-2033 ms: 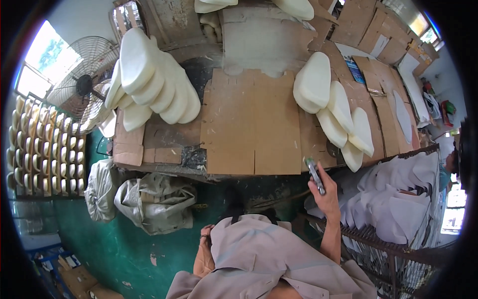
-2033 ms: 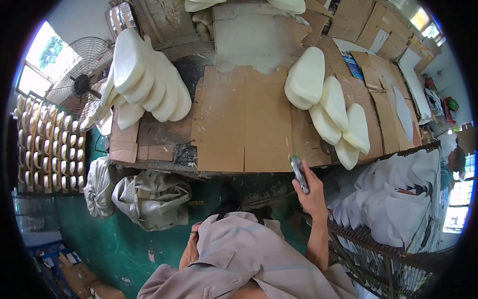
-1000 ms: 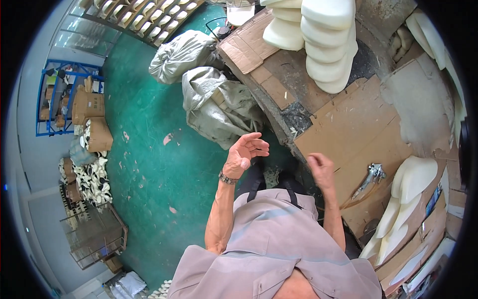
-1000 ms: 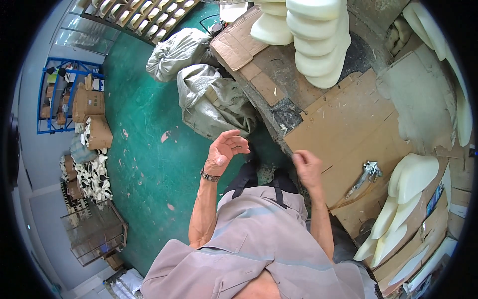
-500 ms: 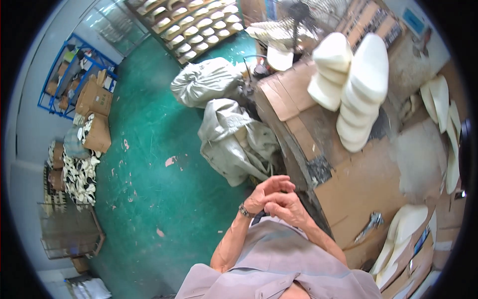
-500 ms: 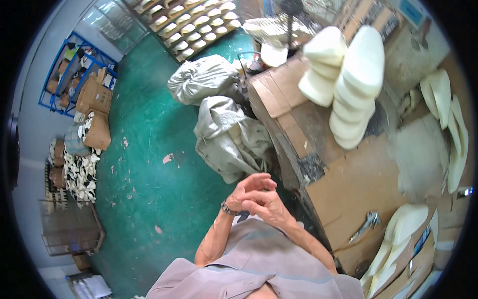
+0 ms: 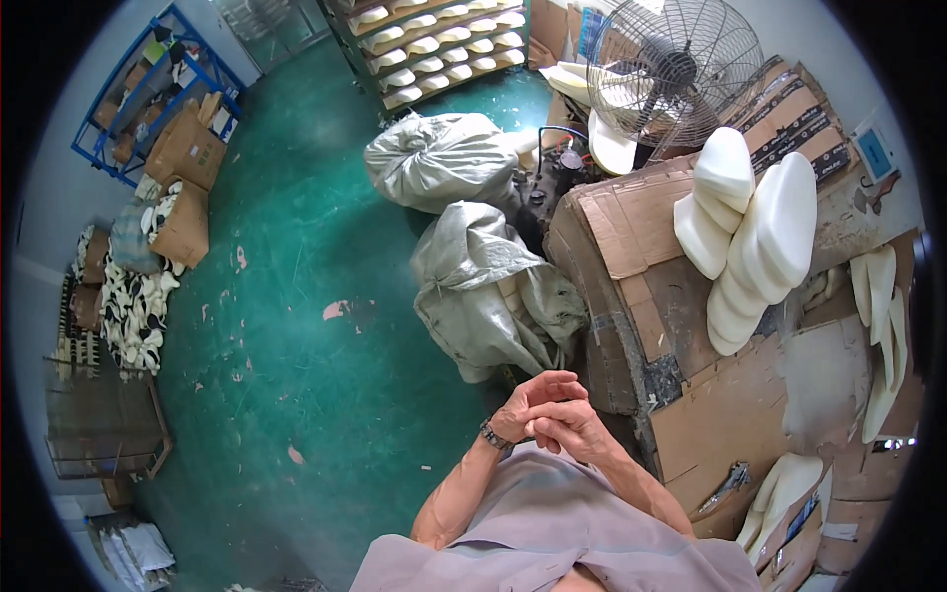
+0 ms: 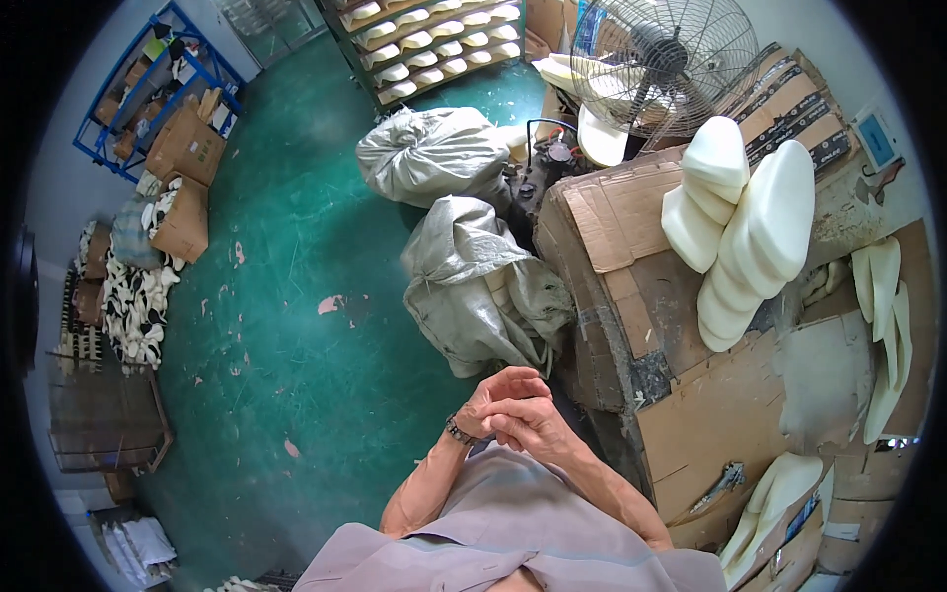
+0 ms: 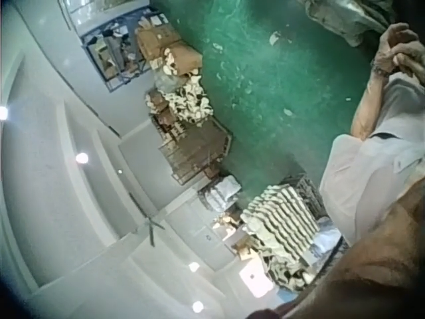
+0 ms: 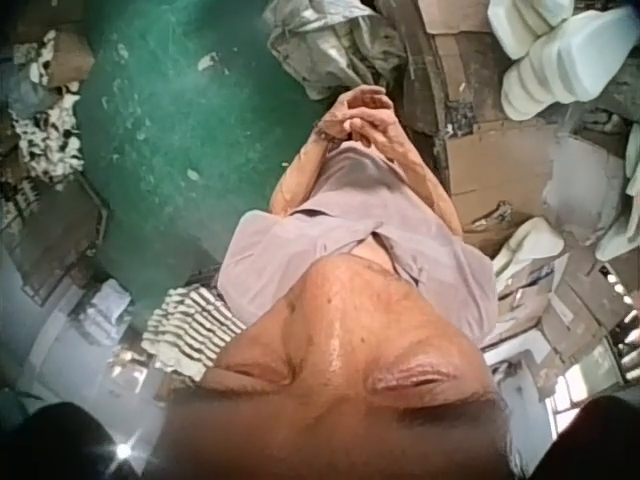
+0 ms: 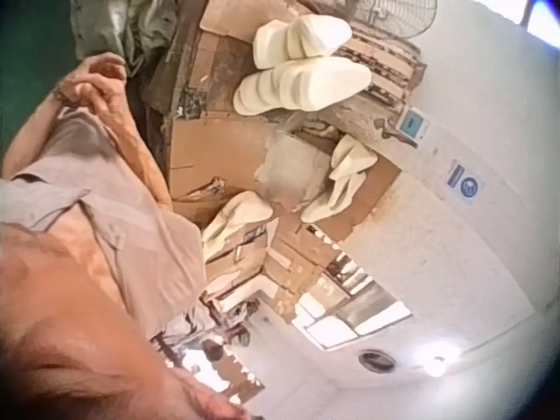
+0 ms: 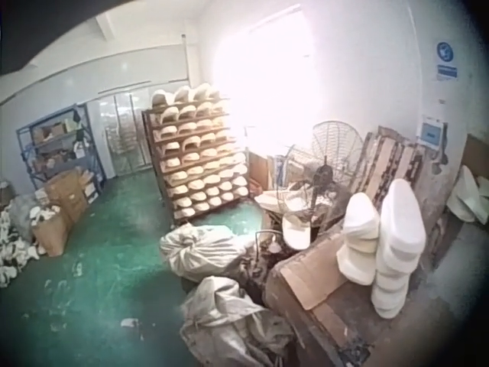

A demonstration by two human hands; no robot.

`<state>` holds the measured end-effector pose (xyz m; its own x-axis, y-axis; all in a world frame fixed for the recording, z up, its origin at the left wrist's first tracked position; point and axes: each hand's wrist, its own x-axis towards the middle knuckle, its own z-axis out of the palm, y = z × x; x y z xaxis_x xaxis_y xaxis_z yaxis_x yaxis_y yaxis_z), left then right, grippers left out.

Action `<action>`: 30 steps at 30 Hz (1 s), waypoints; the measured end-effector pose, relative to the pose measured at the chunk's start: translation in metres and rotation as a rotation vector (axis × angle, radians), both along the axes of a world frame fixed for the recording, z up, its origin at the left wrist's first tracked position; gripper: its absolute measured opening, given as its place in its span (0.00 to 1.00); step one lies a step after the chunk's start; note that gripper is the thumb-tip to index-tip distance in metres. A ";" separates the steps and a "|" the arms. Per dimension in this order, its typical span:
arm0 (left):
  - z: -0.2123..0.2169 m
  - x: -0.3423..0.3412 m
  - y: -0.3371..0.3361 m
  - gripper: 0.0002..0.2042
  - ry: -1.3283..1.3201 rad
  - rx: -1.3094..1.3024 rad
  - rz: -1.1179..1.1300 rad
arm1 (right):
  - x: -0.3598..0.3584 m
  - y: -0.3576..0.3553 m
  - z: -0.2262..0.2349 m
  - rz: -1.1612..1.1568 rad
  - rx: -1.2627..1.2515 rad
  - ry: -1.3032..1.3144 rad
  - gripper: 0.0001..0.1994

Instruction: Organizing and applying adhesive to foam pads in a manufacturing facility.

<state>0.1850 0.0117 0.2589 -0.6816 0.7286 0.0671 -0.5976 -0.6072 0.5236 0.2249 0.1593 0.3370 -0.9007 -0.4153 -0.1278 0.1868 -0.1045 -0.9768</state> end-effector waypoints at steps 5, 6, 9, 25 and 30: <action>0.002 -0.026 -0.013 0.53 -0.040 -0.011 0.006 | -0.039 -0.008 0.009 0.101 0.026 -0.160 0.11; -0.002 -0.037 -0.014 0.49 -0.029 0.053 0.021 | -0.052 -0.008 0.004 0.122 0.066 -0.135 0.12; -0.004 -0.071 -0.021 0.46 -0.029 -0.129 0.056 | -0.092 -0.005 0.000 0.180 -0.029 -0.248 0.11; -0.022 -0.216 0.021 0.50 -0.066 -0.048 0.050 | -0.231 0.034 -0.032 0.149 -0.244 -0.289 0.17; -0.042 -0.236 0.006 0.42 -0.157 -0.015 -0.020 | -0.253 0.020 -0.048 0.116 -0.190 -0.438 0.16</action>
